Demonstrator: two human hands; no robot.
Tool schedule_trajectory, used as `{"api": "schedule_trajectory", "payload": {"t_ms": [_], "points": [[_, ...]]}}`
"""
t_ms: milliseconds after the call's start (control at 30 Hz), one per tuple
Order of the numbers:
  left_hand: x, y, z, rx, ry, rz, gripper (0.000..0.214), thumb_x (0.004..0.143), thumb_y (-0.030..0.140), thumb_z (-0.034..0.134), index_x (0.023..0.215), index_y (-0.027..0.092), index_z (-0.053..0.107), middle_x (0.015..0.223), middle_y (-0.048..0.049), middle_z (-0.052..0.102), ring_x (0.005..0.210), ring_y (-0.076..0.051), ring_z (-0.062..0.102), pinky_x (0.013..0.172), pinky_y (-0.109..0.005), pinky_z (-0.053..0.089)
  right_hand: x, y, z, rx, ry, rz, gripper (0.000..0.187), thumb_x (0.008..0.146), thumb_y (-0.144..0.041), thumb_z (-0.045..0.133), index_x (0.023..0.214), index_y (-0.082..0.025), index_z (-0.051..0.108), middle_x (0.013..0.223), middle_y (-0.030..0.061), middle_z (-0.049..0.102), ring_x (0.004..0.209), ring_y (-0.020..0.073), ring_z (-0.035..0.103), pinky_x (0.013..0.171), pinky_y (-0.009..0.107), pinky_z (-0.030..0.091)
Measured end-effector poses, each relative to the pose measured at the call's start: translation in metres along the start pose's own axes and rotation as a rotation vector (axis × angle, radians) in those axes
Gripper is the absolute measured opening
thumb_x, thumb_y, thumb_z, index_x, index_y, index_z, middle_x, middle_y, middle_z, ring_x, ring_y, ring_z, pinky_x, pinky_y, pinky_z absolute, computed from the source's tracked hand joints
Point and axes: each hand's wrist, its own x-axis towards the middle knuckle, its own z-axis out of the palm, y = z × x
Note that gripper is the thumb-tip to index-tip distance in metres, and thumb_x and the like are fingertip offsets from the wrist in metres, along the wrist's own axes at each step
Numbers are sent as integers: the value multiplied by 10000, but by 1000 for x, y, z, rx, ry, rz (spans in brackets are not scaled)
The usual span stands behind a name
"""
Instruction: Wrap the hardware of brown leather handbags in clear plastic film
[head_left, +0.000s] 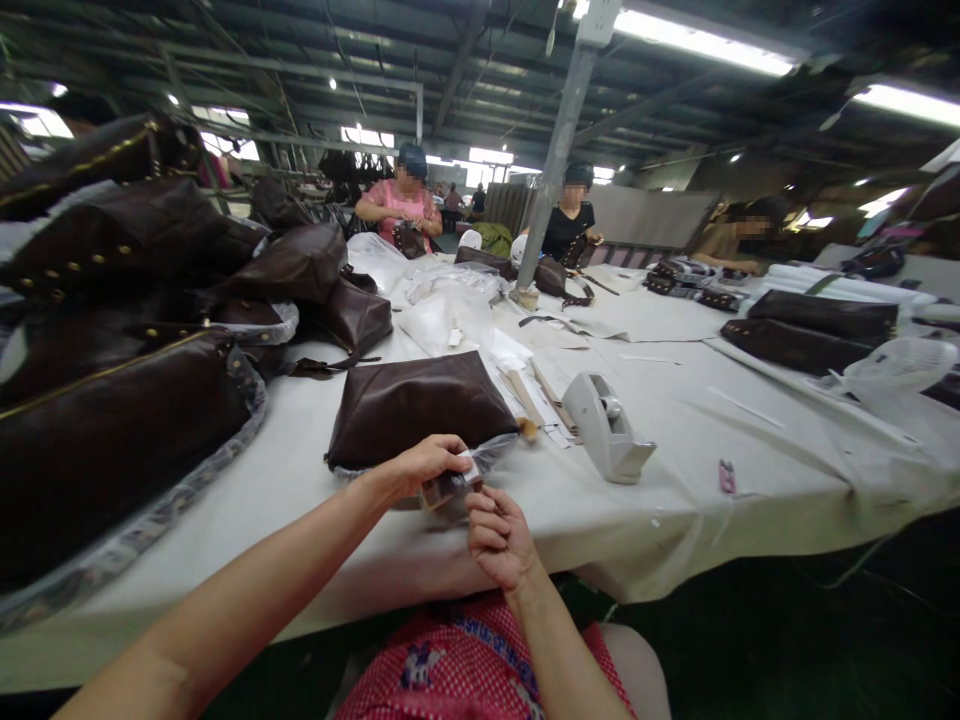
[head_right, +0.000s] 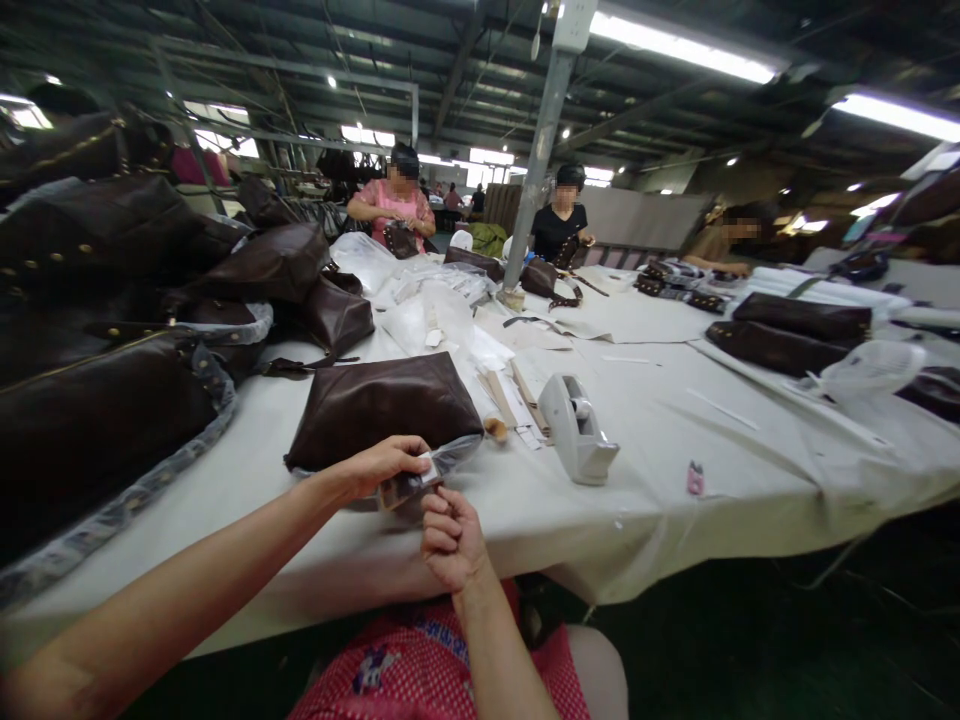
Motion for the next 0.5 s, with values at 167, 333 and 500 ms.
{"api": "schedule_trajectory", "payload": {"t_ms": [167, 333, 500], "points": [[-2, -14, 3, 3, 1, 86, 390, 642, 234, 676, 997, 194, 518, 738, 54, 522, 656, -97, 505, 607, -210, 392, 12, 4, -14, 131, -144, 35, 300, 933, -215, 512, 657, -172, 402, 518, -115, 414, 315, -37, 325, 287, 25, 203], [-21, 6, 0, 261, 22, 127, 481, 733, 375, 621, 1153, 158, 533, 893, -35, 625, 833, -187, 593, 740, -296, 462, 5, -2, -2, -33, 38, 66, 161, 880, -239, 597, 772, -140, 528, 647, -59, 585, 365, -41, 388, 304, 23, 220], [-58, 17, -52, 497, 533, 553, 395, 779, 431, 517, 1089, 197, 590, 1197, -102, 620, 1124, -262, 557, 997, -408, 418, -33, -21, 5, -637, 358, -75, 335, 747, -395, 730, 954, -163, 607, 614, -47, 598, 338, 6, 355, 298, 107, 201]]}}
